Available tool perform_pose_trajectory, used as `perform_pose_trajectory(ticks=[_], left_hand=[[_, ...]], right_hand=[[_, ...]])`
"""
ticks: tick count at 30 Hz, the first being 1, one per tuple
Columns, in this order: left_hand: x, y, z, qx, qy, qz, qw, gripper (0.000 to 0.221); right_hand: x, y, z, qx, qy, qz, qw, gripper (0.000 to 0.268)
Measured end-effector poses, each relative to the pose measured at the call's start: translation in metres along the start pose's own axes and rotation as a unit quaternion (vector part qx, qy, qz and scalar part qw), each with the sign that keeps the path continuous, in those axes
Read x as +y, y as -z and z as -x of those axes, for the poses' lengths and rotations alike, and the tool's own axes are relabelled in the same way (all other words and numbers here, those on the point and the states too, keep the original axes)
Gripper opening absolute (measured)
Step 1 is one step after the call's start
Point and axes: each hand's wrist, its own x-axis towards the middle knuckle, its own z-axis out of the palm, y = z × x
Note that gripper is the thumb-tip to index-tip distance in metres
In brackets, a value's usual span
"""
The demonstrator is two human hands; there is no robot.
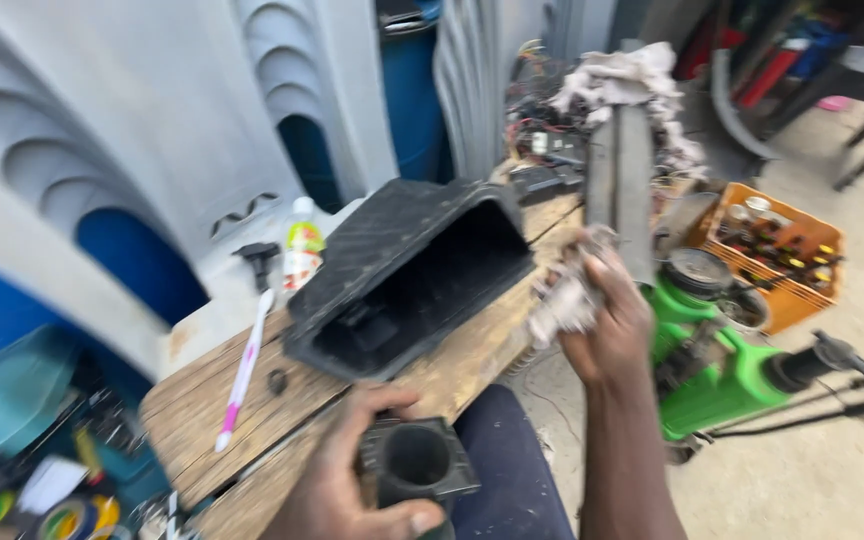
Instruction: The person wipes the interior of a black plastic air filter housing with a cloth, then cleans a cylindrical metal filter component. The person places the cleaned filter into the housing.
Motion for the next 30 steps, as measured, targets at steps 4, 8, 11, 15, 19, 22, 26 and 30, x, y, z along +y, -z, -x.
perform_pose_trajectory(ticks=[4, 8, 11, 15, 19, 22, 26, 30], left_hand=[[0.048, 0.01, 0.012, -0.183, 0.111, -0.02, 0.977, 0.103], [0.046, 0.003, 0.015, -0.247, 0.112, -0.052, 0.961, 0.121], [0.015, -0.002, 0.009, -0.214, 0.1, -0.061, 0.97, 0.101], [0.034, 0.023, 0.018, -0.244, 0.199, -0.126, 0.941, 0.091], [0.039, 0.052, 0.019, -0.202, 0.265, -0.127, 0.934, 0.071], [0.029, 0.083, 0.016, -0.141, 0.281, -0.134, 0.94, 0.074], [0.035, 0.108, 0.01, -0.091, 0.374, -0.165, 0.908, 0.072], [-0.001, 0.098, 0.01, -0.142, 0.316, -0.102, 0.932, 0.097]], right_hand=[[0.006, -0.03, 0.067, -0.114, -0.012, 0.121, 0.986, 0.041], [0.022, -0.044, 0.099, -0.116, 0.005, 0.3, 0.947, 0.036], [0.035, -0.058, 0.108, -0.161, -0.007, 0.334, 0.929, 0.035], [0.043, -0.076, 0.107, -0.16, 0.096, 0.307, 0.933, 0.009], [0.033, -0.083, 0.085, 0.053, 0.126, 0.387, 0.912, 0.028], [0.043, -0.083, 0.076, 0.033, 0.064, 0.584, 0.808, 0.034], [0.07, -0.141, 0.078, -0.081, -0.136, 0.747, 0.645, 0.036], [0.161, -0.103, 0.046, -0.173, 0.111, 0.823, 0.529, 0.023]])
